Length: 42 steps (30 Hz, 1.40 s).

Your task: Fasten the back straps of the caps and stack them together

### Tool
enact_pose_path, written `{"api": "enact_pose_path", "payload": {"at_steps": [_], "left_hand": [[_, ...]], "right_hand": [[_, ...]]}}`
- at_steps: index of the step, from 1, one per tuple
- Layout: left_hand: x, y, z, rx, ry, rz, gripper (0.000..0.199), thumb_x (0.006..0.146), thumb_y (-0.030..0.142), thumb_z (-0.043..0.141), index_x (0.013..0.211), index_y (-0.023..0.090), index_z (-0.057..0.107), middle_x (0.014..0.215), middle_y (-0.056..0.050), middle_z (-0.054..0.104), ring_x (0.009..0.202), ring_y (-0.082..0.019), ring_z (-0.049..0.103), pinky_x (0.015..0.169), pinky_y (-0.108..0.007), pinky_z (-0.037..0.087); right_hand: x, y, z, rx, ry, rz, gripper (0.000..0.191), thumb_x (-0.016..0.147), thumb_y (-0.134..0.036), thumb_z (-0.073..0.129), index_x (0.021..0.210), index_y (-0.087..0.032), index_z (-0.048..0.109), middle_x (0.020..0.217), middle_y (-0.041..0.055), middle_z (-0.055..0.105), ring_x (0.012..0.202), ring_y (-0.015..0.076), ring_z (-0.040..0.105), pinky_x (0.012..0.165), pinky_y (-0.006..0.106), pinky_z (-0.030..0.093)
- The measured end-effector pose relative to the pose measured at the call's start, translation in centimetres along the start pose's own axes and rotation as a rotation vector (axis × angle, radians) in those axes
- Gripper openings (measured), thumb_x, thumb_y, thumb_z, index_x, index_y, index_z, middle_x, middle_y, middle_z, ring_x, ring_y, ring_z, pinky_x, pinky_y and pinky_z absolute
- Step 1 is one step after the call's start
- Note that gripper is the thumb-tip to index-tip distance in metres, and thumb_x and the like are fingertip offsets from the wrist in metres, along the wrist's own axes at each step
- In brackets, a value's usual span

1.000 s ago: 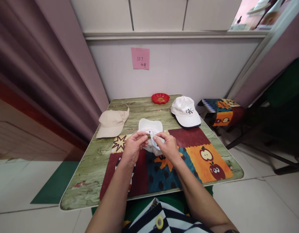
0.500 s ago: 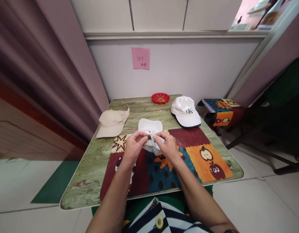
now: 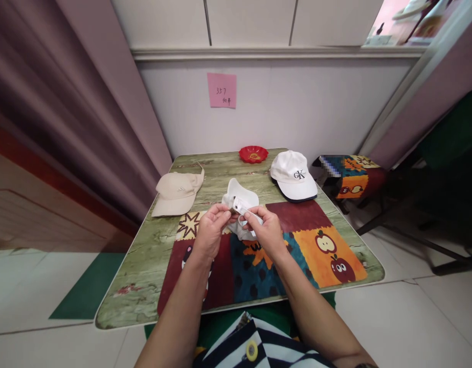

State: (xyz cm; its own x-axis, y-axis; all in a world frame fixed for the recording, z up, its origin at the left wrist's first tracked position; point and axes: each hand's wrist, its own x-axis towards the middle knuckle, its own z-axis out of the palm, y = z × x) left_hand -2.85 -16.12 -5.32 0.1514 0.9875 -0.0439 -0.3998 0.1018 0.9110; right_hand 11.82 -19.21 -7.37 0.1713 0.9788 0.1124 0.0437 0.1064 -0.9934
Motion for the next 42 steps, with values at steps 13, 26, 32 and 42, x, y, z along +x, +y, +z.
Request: {"api": "enact_pose_path", "payload": {"at_steps": [13,26,32,42], "left_hand": [[-0.2,-0.2,0.1,0.208,0.246,0.270,0.021,0.067,0.027,0.081,0.079,0.017,0.068,0.076,0.000,0.068,0.066,-0.011,0.061,0.066,-0.021,0.050],[0.0,-0.7,0.6,-0.105,0.156,0.010,0.034,0.058,0.027,0.087,0.077,0.015,0.063,0.074,0.000,0.069,0.069,-0.014,0.068,0.074,-0.030,0.056],[-0.3,-0.9,1.2,-0.099,0.154,0.024,0.034,0.057,0.028,0.088,0.077,0.014,0.064,0.070,0.001,0.069,0.064,-0.012,0.065,0.070,-0.027,0.056],[-0.4,-0.8,1.7,-0.067,0.173,0.045,0.034,0.056,0.030,0.089,0.076,0.015,0.065,0.071,0.000,0.069,0.063,-0.012,0.066,0.069,-0.027,0.055]], "right_hand": [[-0.7,-0.3,1.2,-0.153,0.054,-0.107,0.024,0.086,-0.043,0.060,0.084,-0.021,0.069,0.069,0.0001,0.071,0.060,0.0168,0.067,0.058,0.024,0.050],[-0.7,-0.4,1.3,-0.189,0.193,-0.231,0.025,0.088,-0.042,0.059,0.084,-0.020,0.072,0.077,0.0018,0.073,0.071,0.0182,0.067,0.068,0.026,0.050],[-0.6,-0.3,1.2,-0.269,0.241,-0.261,0.024,0.089,-0.040,0.059,0.085,-0.021,0.073,0.079,0.0019,0.074,0.072,0.0181,0.066,0.070,0.026,0.048],[-0.7,-0.5,1.1,-0.371,0.220,-0.260,0.023,0.089,-0.040,0.057,0.080,-0.023,0.070,0.080,0.0015,0.074,0.072,0.0172,0.066,0.067,0.025,0.046]]}}
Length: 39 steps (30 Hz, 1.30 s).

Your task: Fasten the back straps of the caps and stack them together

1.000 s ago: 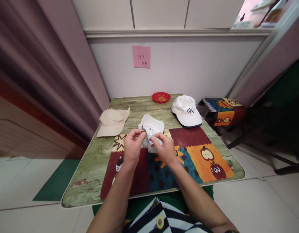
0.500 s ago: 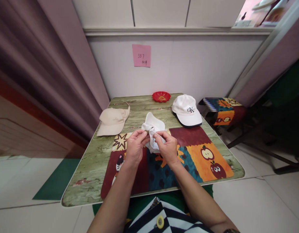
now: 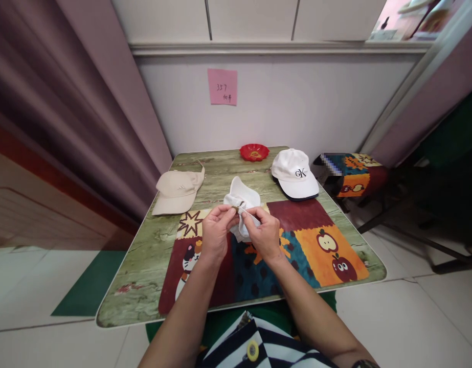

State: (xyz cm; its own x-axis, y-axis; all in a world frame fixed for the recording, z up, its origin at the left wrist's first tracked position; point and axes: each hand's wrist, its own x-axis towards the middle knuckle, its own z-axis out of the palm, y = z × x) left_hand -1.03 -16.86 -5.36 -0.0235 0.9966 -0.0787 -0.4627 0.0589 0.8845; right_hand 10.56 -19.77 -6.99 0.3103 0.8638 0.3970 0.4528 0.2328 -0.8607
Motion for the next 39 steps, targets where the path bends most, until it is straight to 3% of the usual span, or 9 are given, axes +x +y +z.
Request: {"api": "enact_pose_path", "payload": {"at_steps": [12,21,29,35,39], "left_hand": [[0.0,-0.3,-0.1,0.077,-0.033,0.027,0.028,0.059,0.029,0.087,0.077,0.015,0.070,0.073,-0.001,0.072,0.065,-0.013,0.067,0.067,-0.026,0.056],[0.2,-0.3,-0.1,0.012,0.021,0.008,0.031,0.055,0.027,0.089,0.075,0.014,0.071,0.073,-0.002,0.072,0.063,-0.013,0.066,0.065,-0.026,0.056],[0.3,-0.4,-0.3,0.018,-0.009,0.009,0.030,0.057,0.027,0.089,0.078,0.013,0.072,0.075,-0.002,0.072,0.065,-0.013,0.066,0.065,-0.026,0.057],[0.1,-0.8,-0.3,0.015,-0.091,-0.060,0.033,0.058,0.026,0.089,0.083,0.013,0.071,0.081,-0.003,0.074,0.065,-0.011,0.066,0.067,-0.025,0.056],[0.5,-0.5,-0.5,0.001,-0.032,-0.055,0.035,0.053,0.025,0.091,0.077,0.013,0.068,0.075,-0.002,0.072,0.063,-0.012,0.066,0.064,-0.024,0.056]], "right_hand": [[0.7,-0.2,-1.3,-0.097,-0.107,-0.070,0.022,0.091,-0.036,0.056,0.080,-0.025,0.070,0.079,0.0009,0.074,0.071,0.0175,0.065,0.066,0.026,0.043],[0.9,-0.5,-1.8,-0.046,-0.114,-0.004,0.017,0.088,-0.038,0.060,0.089,-0.024,0.069,0.084,0.0009,0.075,0.070,0.0169,0.066,0.063,0.025,0.043],[0.8,0.0,-2.0,-0.014,-0.090,0.021,0.018,0.088,-0.034,0.057,0.080,-0.021,0.067,0.073,-0.0007,0.071,0.062,0.0141,0.062,0.056,0.023,0.039],[0.7,-0.3,-1.6,-0.002,-0.077,0.003,0.017,0.088,-0.033,0.058,0.080,-0.022,0.068,0.075,-0.0001,0.073,0.067,0.0157,0.065,0.062,0.024,0.043],[0.8,0.0,-1.9,0.072,-0.077,0.035,0.021,0.089,-0.038,0.057,0.086,-0.021,0.069,0.079,0.0020,0.074,0.068,0.0163,0.066,0.064,0.025,0.046]]}}
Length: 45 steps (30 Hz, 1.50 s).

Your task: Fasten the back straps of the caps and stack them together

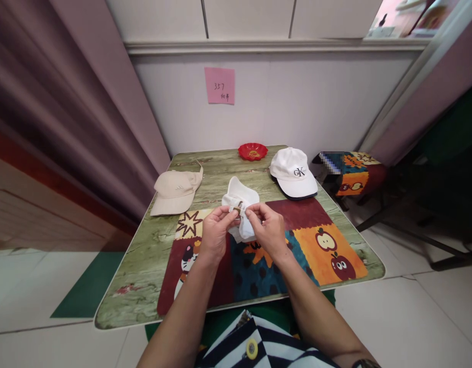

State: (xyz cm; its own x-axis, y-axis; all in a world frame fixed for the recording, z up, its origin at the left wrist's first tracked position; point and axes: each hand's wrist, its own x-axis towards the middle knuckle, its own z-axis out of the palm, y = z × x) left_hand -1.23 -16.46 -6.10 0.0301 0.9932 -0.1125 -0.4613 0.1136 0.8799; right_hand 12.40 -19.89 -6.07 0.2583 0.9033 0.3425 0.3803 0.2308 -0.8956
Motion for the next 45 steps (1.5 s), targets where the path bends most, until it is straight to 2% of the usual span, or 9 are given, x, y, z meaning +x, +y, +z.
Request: {"api": "enact_pose_path", "payload": {"at_steps": [5,18,22,27,31,36,40,42,45], "left_hand": [[0.4,0.6,-0.6,0.003,0.051,0.028,0.037,0.051,0.026,0.091,0.077,0.013,0.068,0.076,-0.002,0.072,0.064,-0.012,0.067,0.065,-0.024,0.056],[-0.2,0.4,-0.4,0.099,-0.148,-0.046,0.029,0.061,0.031,0.086,0.082,0.013,0.076,0.079,-0.005,0.074,0.065,-0.012,0.065,0.067,-0.024,0.054],[0.0,0.3,-0.6,0.094,-0.091,-0.028,0.030,0.058,0.031,0.088,0.080,0.013,0.076,0.076,-0.004,0.073,0.062,-0.011,0.064,0.067,-0.025,0.053],[0.7,0.9,-1.5,0.083,-0.004,-0.002,0.033,0.056,0.032,0.089,0.079,0.013,0.073,0.072,-0.002,0.070,0.062,-0.012,0.064,0.067,-0.026,0.053],[1.0,1.3,-1.9,0.106,-0.001,0.009,0.035,0.056,0.033,0.089,0.080,0.013,0.071,0.073,-0.001,0.068,0.064,-0.013,0.063,0.068,-0.027,0.053],[1.2,1.8,-2.6,0.291,-0.048,0.176,0.028,0.065,0.033,0.084,0.083,0.016,0.071,0.097,-0.007,0.071,0.071,-0.014,0.061,0.067,-0.025,0.050],[1.4,2.3,-3.2,0.434,-0.136,0.268,0.020,0.068,0.032,0.081,0.070,0.016,0.068,0.121,-0.011,0.066,0.092,-0.020,0.063,0.072,-0.026,0.049],[1.3,2.5,-3.4,0.458,-0.191,0.242,0.021,0.069,0.033,0.079,0.068,0.016,0.067,0.121,-0.012,0.066,0.097,-0.023,0.063,0.072,-0.026,0.048],[1.2,2.6,-3.4,0.479,-0.229,0.207,0.021,0.069,0.034,0.079,0.070,0.016,0.068,0.118,-0.012,0.067,0.092,-0.022,0.063,0.067,-0.026,0.046]], "right_hand": [[0.3,0.8,-0.5,0.048,-0.106,0.046,0.021,0.085,-0.039,0.062,0.085,-0.020,0.071,0.073,0.0012,0.071,0.060,0.0140,0.061,0.055,0.023,0.043],[0.2,0.3,-0.2,0.013,-0.078,0.006,0.022,0.086,-0.037,0.059,0.077,-0.019,0.070,0.066,-0.0014,0.067,0.056,0.0116,0.056,0.055,0.022,0.039],[0.4,1.0,-0.3,0.038,-0.076,-0.004,0.028,0.090,-0.041,0.056,0.084,-0.020,0.073,0.071,0.0008,0.070,0.061,0.0137,0.059,0.058,0.024,0.042],[1.1,2.9,-1.2,0.251,-0.085,0.065,0.043,0.096,-0.049,0.043,0.095,-0.018,0.073,0.080,0.0062,0.073,0.075,0.0182,0.067,0.071,0.028,0.051],[0.9,3.0,-1.6,0.176,-0.226,0.061,0.028,0.087,-0.045,0.062,0.090,-0.019,0.073,0.084,0.0040,0.074,0.079,0.0185,0.067,0.073,0.027,0.050],[0.6,2.7,-0.9,0.186,-0.361,0.084,0.026,0.083,-0.042,0.062,0.086,-0.018,0.072,0.076,0.0005,0.070,0.068,0.0154,0.062,0.061,0.023,0.046],[1.0,3.1,-0.6,0.137,-0.264,0.094,0.025,0.082,-0.039,0.060,0.086,-0.018,0.073,0.076,0.0001,0.070,0.066,0.0147,0.059,0.060,0.023,0.045],[1.2,3.3,-0.5,0.112,-0.228,0.092,0.025,0.081,-0.041,0.061,0.084,-0.019,0.074,0.075,0.0002,0.071,0.066,0.0151,0.059,0.061,0.024,0.044],[1.2,3.4,-0.3,0.120,-0.208,0.090,0.027,0.079,-0.045,0.065,0.082,-0.019,0.074,0.075,0.0004,0.071,0.068,0.0158,0.060,0.061,0.024,0.044]]}}
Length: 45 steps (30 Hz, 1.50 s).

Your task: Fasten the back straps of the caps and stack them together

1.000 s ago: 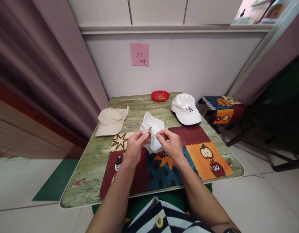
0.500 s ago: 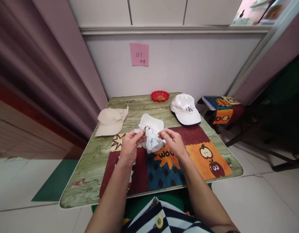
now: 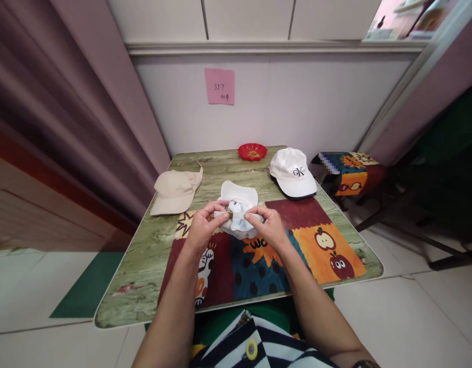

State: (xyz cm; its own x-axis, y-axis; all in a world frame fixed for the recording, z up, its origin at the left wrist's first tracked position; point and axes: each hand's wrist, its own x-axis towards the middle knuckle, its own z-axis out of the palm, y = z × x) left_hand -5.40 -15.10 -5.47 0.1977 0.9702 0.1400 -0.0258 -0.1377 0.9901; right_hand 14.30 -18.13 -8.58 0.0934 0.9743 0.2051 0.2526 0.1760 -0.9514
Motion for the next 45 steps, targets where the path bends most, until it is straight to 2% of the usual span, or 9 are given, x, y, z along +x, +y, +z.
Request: {"api": "enact_pose_path", "payload": {"at_steps": [11,17,21,23,27,30,33,40,45], "left_hand": [[-0.2,0.3,-0.2,0.020,-0.039,-0.038,0.018,0.062,0.029,0.082,0.068,0.019,0.069,0.117,-0.013,0.068,0.089,-0.023,0.063,0.073,-0.030,0.049],[0.1,0.8,-0.4,0.069,-0.136,-0.015,0.016,0.070,0.031,0.077,0.077,0.019,0.071,0.123,-0.011,0.065,0.099,-0.024,0.062,0.074,-0.027,0.049],[1.4,2.5,-0.9,0.109,-0.304,-0.062,0.051,0.065,0.026,0.081,0.114,0.023,0.070,0.114,-0.008,0.068,0.073,-0.016,0.060,0.064,-0.024,0.047],[2.2,3.2,-1.3,0.143,-0.382,-0.075,0.058,0.062,0.025,0.082,0.119,0.024,0.070,0.105,-0.006,0.070,0.069,-0.015,0.059,0.060,-0.022,0.045],[3.6,3.4,-1.7,0.249,-0.506,-0.069,0.035,0.064,0.028,0.082,0.098,0.022,0.078,0.094,-0.006,0.070,0.067,-0.016,0.058,0.055,-0.021,0.042],[4.0,2.9,-1.8,0.259,-0.520,-0.092,0.022,0.065,0.031,0.081,0.085,0.021,0.078,0.073,-0.003,0.066,0.055,-0.013,0.050,0.048,-0.021,0.036],[4.0,2.4,-1.8,0.224,-0.497,-0.113,0.022,0.064,0.032,0.082,0.081,0.020,0.076,0.059,0.001,0.058,0.048,-0.011,0.045,0.045,-0.021,0.032],[4.4,1.3,-2.3,0.227,-0.498,-0.128,0.025,0.064,0.034,0.082,0.083,0.018,0.076,0.056,-0.001,0.060,0.049,-0.013,0.051,0.046,-0.022,0.038],[4.4,1.3,-2.2,0.199,-0.378,-0.074,0.024,0.052,0.029,0.087,0.070,0.019,0.075,0.058,-0.002,0.064,0.052,-0.016,0.058,0.049,-0.024,0.044]], "right_hand": [[-0.1,-0.5,0.4,-0.009,0.000,-0.037,0.025,0.080,-0.043,0.065,0.078,-0.019,0.073,0.074,0.0004,0.072,0.069,0.0167,0.062,0.063,0.025,0.044],[-0.1,-0.6,0.3,-0.017,-0.010,-0.026,0.025,0.080,-0.042,0.065,0.079,-0.019,0.073,0.074,0.0003,0.071,0.067,0.0161,0.061,0.061,0.024,0.043],[-0.1,-0.5,0.2,-0.015,-0.002,-0.013,0.026,0.080,-0.043,0.064,0.078,-0.019,0.072,0.073,0.0001,0.071,0.066,0.0160,0.060,0.060,0.024,0.043],[-0.1,-0.5,0.2,-0.018,-0.005,-0.011,0.026,0.080,-0.043,0.064,0.078,-0.019,0.072,0.072,-0.0002,0.070,0.065,0.0157,0.060,0.060,0.024,0.043],[-0.1,-0.5,0.3,-0.010,-0.008,-0.023,0.025,0.081,-0.042,0.064,0.078,-0.019,0.073,0.072,0.0000,0.071,0.066,0.0158,0.060,0.061,0.024,0.043],[0.0,-0.4,0.4,-0.013,-0.012,-0.030,0.024,0.080,-0.041,0.065,0.077,-0.019,0.073,0.073,0.0002,0.071,0.067,0.0163,0.061,0.062,0.024,0.043],[0.1,-0.4,0.4,-0.017,-0.008,-0.031,0.024,0.080,-0.041,0.065,0.076,-0.019,0.073,0.073,0.0002,0.071,0.068,0.0164,0.062,0.062,0.024,0.044],[0.2,-0.6,0.4,-0.024,-0.008,-0.036,0.022,0.080,-0.039,0.064,0.075,-0.019,0.073,0.071,0.0001,0.071,0.066,0.0160,0.061,0.060,0.024,0.043],[0.1,-0.6,0.5,-0.030,-0.015,-0.039,0.022,0.080,-0.039,0.065,0.076,-0.019,0.073,0.074,0.0009,0.072,0.069,0.0172,0.064,0.062,0.025,0.044]]}}
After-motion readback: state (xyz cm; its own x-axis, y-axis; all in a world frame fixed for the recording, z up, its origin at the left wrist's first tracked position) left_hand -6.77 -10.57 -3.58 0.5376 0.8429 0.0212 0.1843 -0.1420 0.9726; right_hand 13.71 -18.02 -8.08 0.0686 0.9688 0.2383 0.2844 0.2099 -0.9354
